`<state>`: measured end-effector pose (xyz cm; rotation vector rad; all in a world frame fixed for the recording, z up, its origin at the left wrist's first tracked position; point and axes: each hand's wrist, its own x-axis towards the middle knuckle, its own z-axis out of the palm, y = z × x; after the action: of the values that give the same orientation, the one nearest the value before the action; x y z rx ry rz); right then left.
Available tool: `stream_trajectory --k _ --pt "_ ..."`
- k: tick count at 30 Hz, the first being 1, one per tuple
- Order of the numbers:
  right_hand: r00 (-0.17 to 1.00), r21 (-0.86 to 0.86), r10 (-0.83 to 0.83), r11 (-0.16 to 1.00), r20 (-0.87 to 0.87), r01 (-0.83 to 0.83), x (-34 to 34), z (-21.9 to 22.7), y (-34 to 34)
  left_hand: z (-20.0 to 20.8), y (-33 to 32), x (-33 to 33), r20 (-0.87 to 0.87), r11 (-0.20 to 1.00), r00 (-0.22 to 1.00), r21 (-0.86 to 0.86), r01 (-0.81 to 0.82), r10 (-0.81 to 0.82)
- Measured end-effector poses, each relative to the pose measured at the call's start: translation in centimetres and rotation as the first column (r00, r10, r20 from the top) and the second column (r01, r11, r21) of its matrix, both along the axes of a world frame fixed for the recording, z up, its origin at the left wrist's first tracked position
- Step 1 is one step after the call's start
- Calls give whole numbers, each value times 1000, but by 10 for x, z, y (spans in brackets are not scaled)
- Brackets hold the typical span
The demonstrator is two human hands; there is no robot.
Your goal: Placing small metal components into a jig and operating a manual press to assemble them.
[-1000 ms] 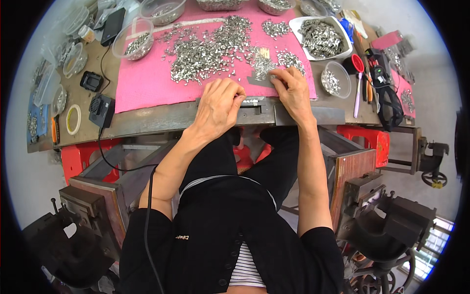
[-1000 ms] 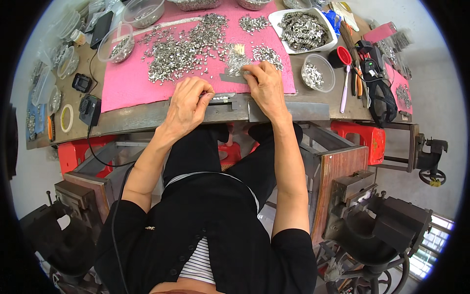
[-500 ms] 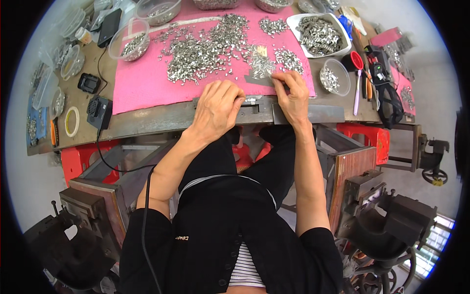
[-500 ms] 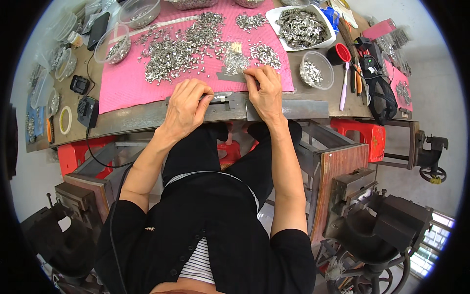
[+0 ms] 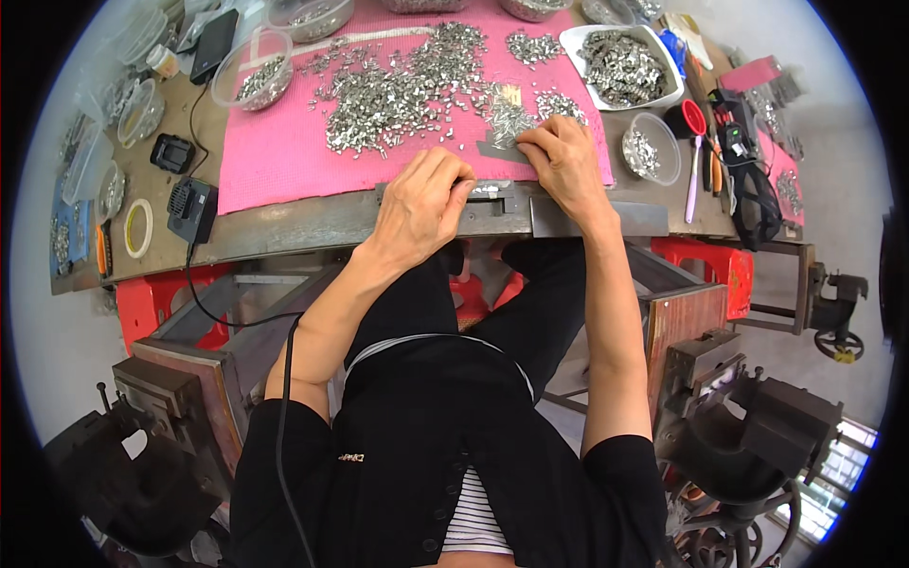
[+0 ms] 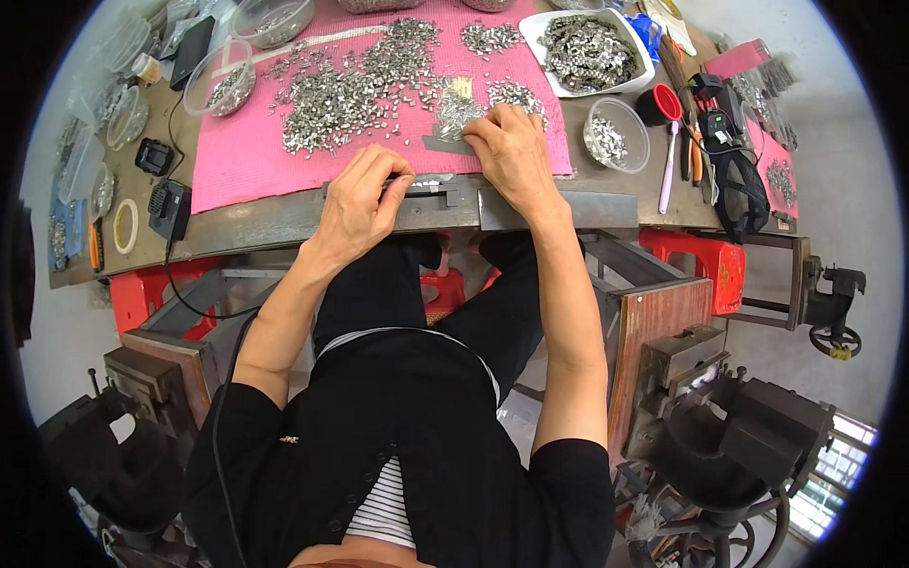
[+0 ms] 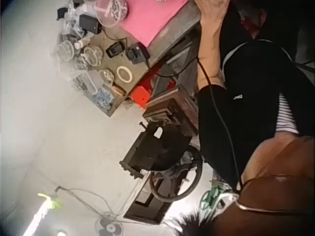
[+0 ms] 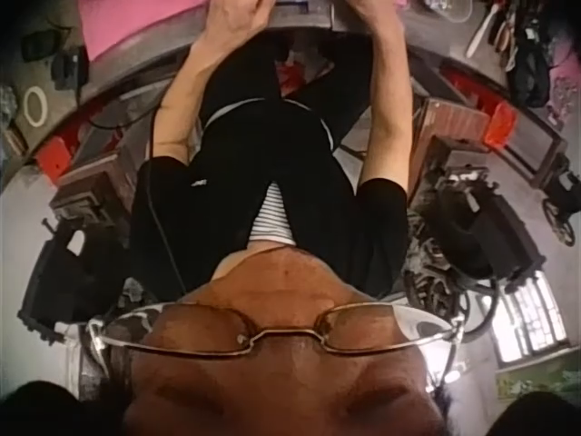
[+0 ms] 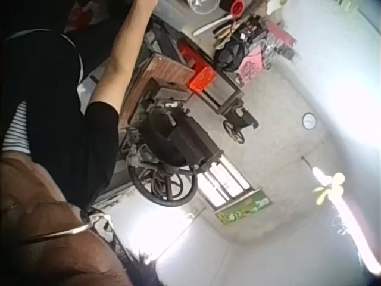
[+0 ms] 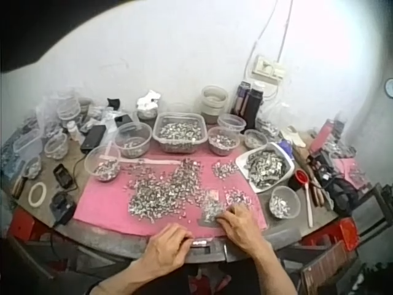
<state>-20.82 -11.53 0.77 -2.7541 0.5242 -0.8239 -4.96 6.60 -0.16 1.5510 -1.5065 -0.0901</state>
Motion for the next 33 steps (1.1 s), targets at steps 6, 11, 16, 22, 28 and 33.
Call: stream_trajectory --k 6,11,16,22,28,33 --pt "1000 -54 -5 999 10 5 3 -6 7 -1 -2 -2 7 1000 1000 -19 -5 5" --pt "979 423 -59 905 198 -31 0 -6 49 -2 0 0 23 999 1000 -36 -4 5" --pt "966 354 41 926 253 -132 0 -9 70 0 1 -5 108 996 994 -89 17 -7" --pt "966 280 69 950 249 -140 3 -11 73 -2 5 -9 105 998 994 -52 -32 37" --pt "971 217 72 968 228 -123 5 -11 74 -3 5 -10 -8 996 999 -74 -42 42" --pt "978 140 67 986 196 -96 4 -12 77 -2 8 -7 -82 999 997 -40 -8 4"
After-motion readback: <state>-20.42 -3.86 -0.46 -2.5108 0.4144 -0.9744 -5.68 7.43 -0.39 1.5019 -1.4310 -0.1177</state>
